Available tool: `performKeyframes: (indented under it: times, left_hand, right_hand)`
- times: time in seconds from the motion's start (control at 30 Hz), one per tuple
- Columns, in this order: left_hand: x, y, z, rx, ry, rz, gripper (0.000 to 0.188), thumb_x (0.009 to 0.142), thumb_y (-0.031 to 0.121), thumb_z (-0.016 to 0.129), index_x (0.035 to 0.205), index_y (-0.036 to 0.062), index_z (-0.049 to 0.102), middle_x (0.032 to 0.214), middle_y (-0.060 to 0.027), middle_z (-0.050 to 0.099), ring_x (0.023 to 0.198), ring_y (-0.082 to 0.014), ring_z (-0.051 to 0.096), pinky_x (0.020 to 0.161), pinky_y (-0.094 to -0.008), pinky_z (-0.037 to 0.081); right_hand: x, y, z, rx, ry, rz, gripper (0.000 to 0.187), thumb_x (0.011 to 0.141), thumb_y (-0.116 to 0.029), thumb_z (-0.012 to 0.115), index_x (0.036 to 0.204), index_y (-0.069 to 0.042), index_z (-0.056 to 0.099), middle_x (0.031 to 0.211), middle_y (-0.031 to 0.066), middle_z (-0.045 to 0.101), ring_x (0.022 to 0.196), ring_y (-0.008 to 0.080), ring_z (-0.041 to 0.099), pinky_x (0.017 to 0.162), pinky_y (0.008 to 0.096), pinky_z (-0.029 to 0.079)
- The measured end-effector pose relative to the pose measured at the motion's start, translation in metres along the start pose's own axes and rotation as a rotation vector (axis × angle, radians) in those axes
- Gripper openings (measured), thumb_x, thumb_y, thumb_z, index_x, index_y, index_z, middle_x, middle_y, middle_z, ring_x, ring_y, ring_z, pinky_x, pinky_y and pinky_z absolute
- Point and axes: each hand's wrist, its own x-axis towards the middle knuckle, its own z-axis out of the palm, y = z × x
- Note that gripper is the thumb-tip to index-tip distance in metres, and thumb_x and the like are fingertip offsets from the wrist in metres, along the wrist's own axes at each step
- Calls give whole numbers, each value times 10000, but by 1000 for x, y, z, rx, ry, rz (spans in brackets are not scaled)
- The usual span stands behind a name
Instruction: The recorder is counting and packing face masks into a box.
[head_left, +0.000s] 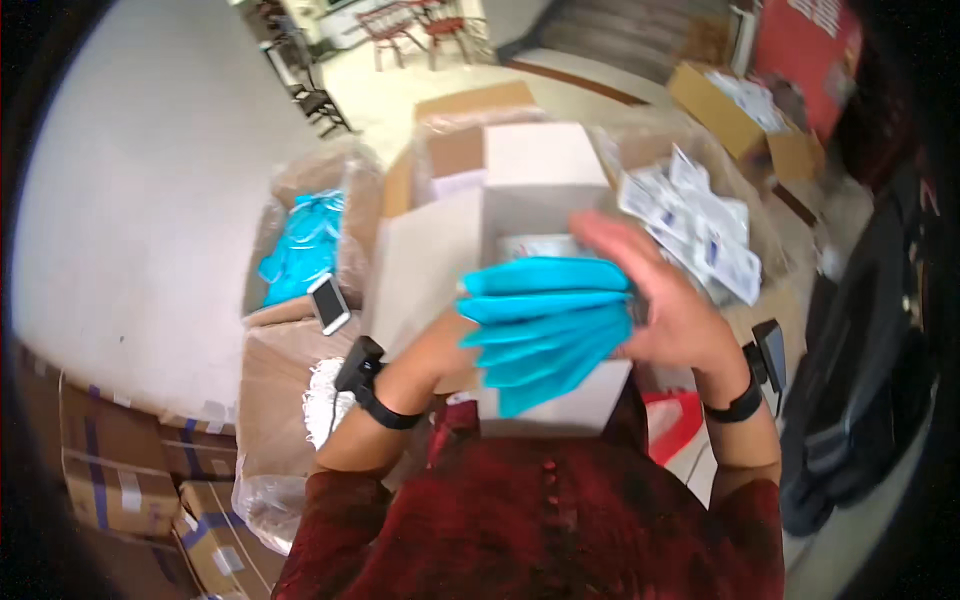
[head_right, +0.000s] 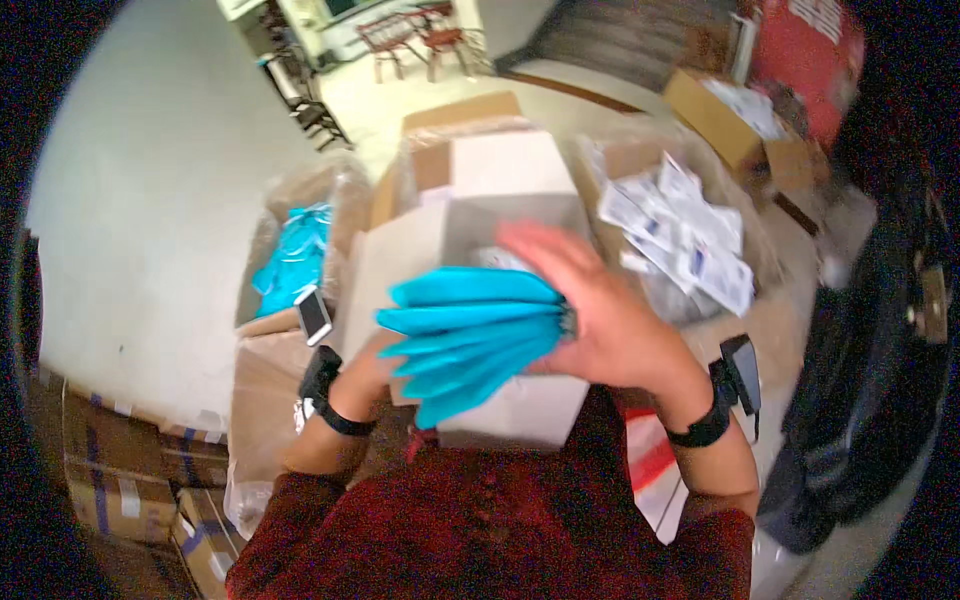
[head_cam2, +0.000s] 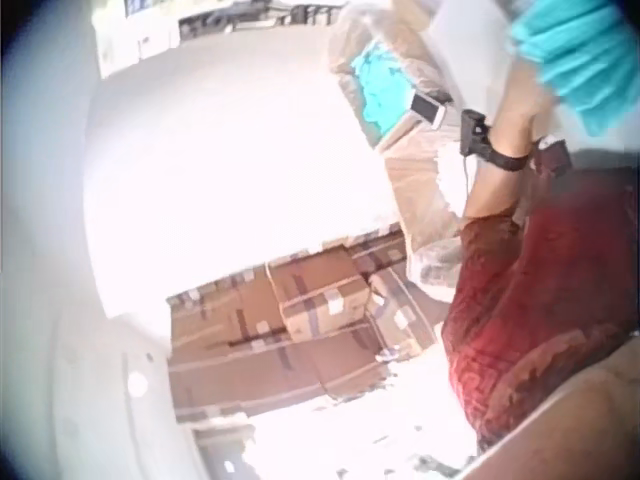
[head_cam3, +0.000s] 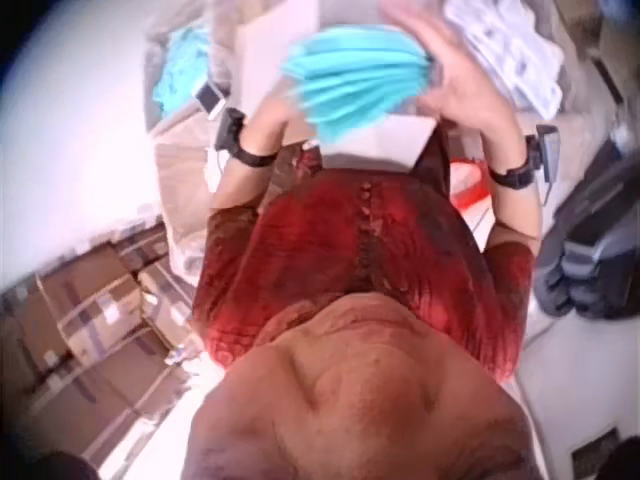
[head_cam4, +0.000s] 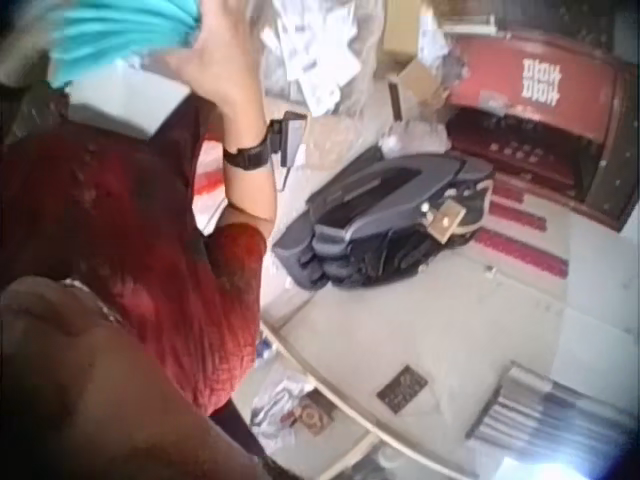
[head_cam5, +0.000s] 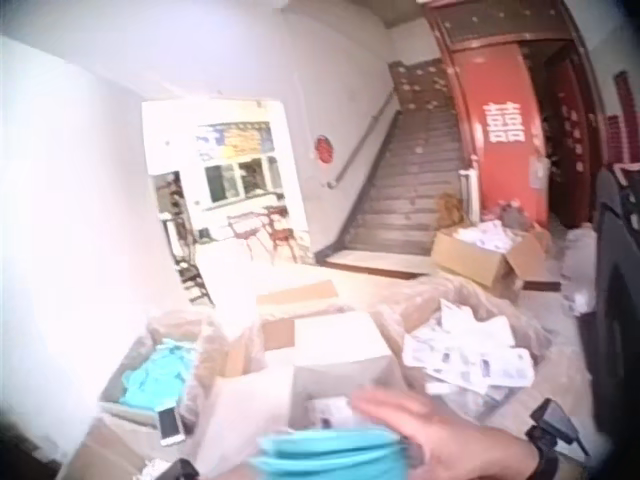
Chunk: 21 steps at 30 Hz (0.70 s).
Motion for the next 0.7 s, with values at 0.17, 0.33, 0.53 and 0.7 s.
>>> performKeyframes:
  times: [0.17,0.33,0.53,0.7]
  left_hand:
    - [12,5,5,5,42,90,523,822,91,599,1314,73,423,1290,-130,478,1175,-254,462,1004,-367,349]
    - [17,-19,-16,387,174,332,531,801,96,643,1289,63,436,1212,-103,512,1089,-193,502,933,-318,401]
    - [5,-20,-32,266,282,24,542,759,124,704,1234,21,464,1175,-123,525,1113,-214,492,942,-326,389]
    - [14,31,-32,830,648,401,608,696,82,707,1257,74,474,1295,-138,458,1221,-283,416,1008,-398,309]
  right_hand:
    - [17,-5,4,88,-44,-157,416,717,-171,671,1091,-3,598,1220,167,532,1181,267,476,966,369,373]
    - [24,-15,-15,345,204,166,337,808,-161,667,1087,3,573,927,65,642,830,123,607,743,274,498]
    - [56,21,-37,555,319,177,360,812,-199,668,1080,12,554,923,53,634,784,94,600,705,250,501]
    - [61,42,-29,649,252,300,384,802,-186,671,1099,21,546,945,66,633,801,114,616,711,260,510]
